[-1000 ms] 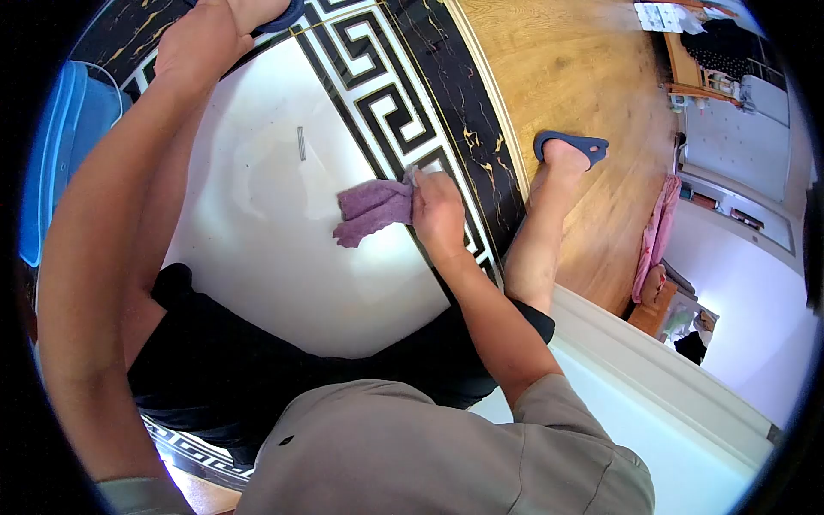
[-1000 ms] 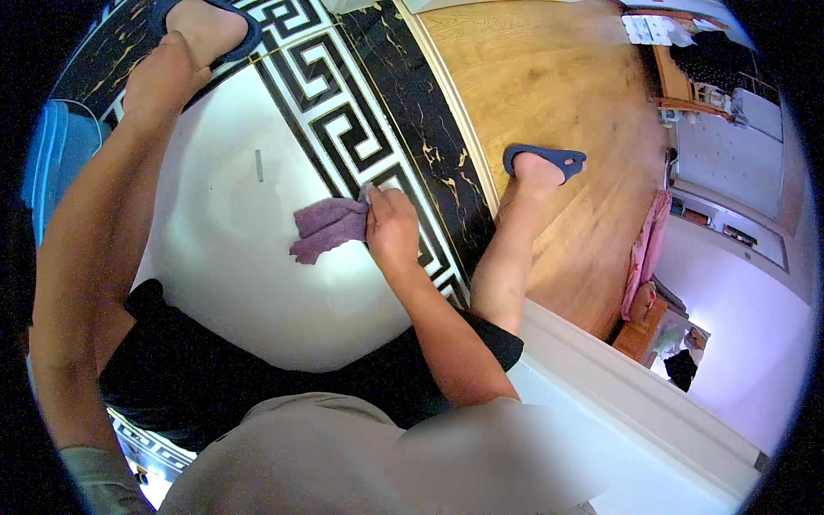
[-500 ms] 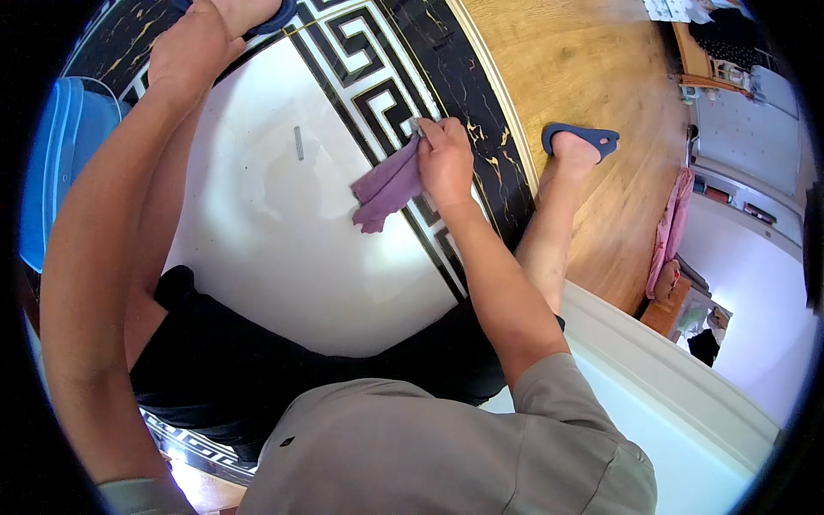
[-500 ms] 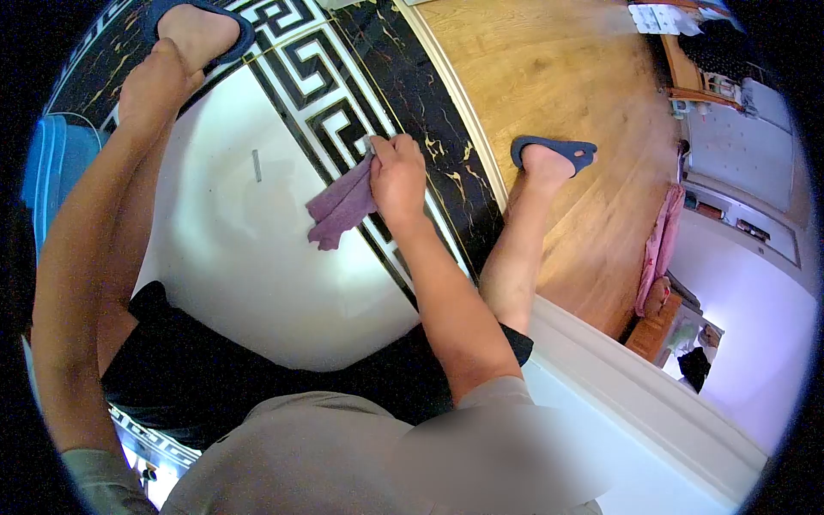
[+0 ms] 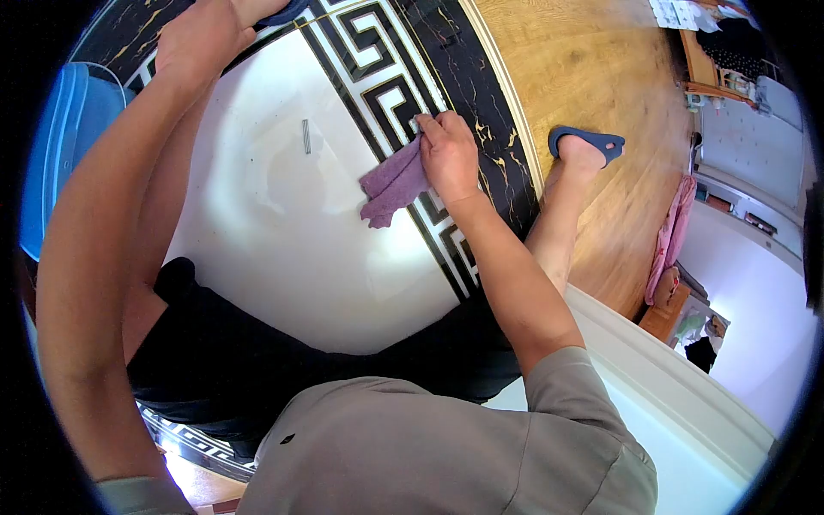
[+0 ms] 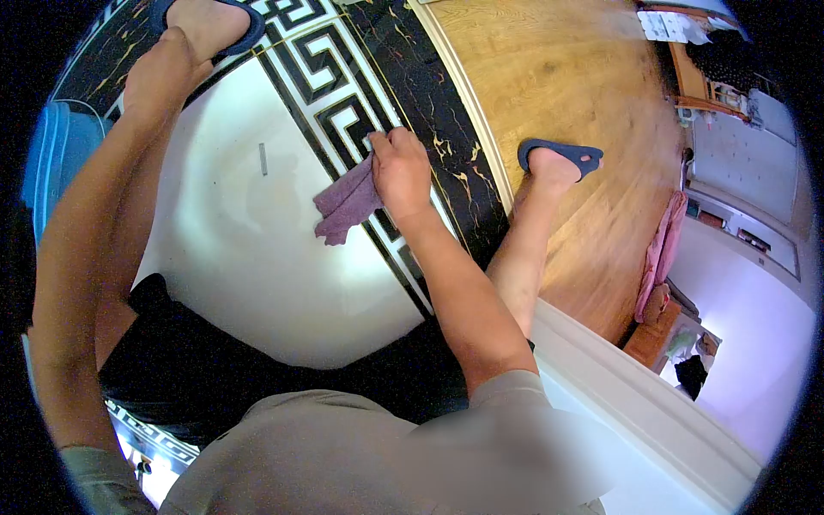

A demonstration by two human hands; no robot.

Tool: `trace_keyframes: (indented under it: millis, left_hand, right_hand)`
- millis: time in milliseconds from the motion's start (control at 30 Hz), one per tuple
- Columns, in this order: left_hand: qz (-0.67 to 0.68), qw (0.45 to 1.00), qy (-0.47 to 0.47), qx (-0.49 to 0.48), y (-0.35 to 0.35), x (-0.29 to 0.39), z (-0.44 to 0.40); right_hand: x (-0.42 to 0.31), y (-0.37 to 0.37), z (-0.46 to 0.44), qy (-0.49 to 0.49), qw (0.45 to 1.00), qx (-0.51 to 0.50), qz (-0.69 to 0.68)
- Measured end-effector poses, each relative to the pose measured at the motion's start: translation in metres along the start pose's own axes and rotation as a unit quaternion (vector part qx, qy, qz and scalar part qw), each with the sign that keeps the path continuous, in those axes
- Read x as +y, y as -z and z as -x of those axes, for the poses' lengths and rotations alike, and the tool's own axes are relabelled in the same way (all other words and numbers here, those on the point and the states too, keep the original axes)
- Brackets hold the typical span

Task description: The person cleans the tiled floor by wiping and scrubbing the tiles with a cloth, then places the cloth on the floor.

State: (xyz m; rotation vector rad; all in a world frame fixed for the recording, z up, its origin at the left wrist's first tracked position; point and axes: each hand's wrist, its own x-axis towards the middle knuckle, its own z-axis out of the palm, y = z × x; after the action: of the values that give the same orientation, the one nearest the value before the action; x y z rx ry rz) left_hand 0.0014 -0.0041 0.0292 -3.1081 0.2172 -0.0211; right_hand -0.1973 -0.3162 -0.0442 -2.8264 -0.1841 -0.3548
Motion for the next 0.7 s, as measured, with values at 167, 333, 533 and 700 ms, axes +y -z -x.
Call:
trace_keyframes:
  millis: [167,333,533,700]
  left_hand:
    - [0.021,0.999,-0.027,0.036,-0.008,-0.005,-0.001]
    - [0.024,1.000,-0.006,0.002,0.001,-0.004,0.000]
    - [0.013,1.000,0.011,0.002,0.004,0.000,0.001]
    - [0.005,1.000,0.015,-0.005,0.003,0.002,-0.001]
  right_hand:
    - [-0.004,0.002,-0.004,0.060,0.998,-0.002,0.004]
    - [0.001,0.003,-0.006,0.097,0.995,-0.005,0.006]
    - [0.009,0.015,-0.013,0.135,0.990,-0.038,0.028]
    - [0.009,0.023,-0.016,0.122,0.989,-0.061,0.059]
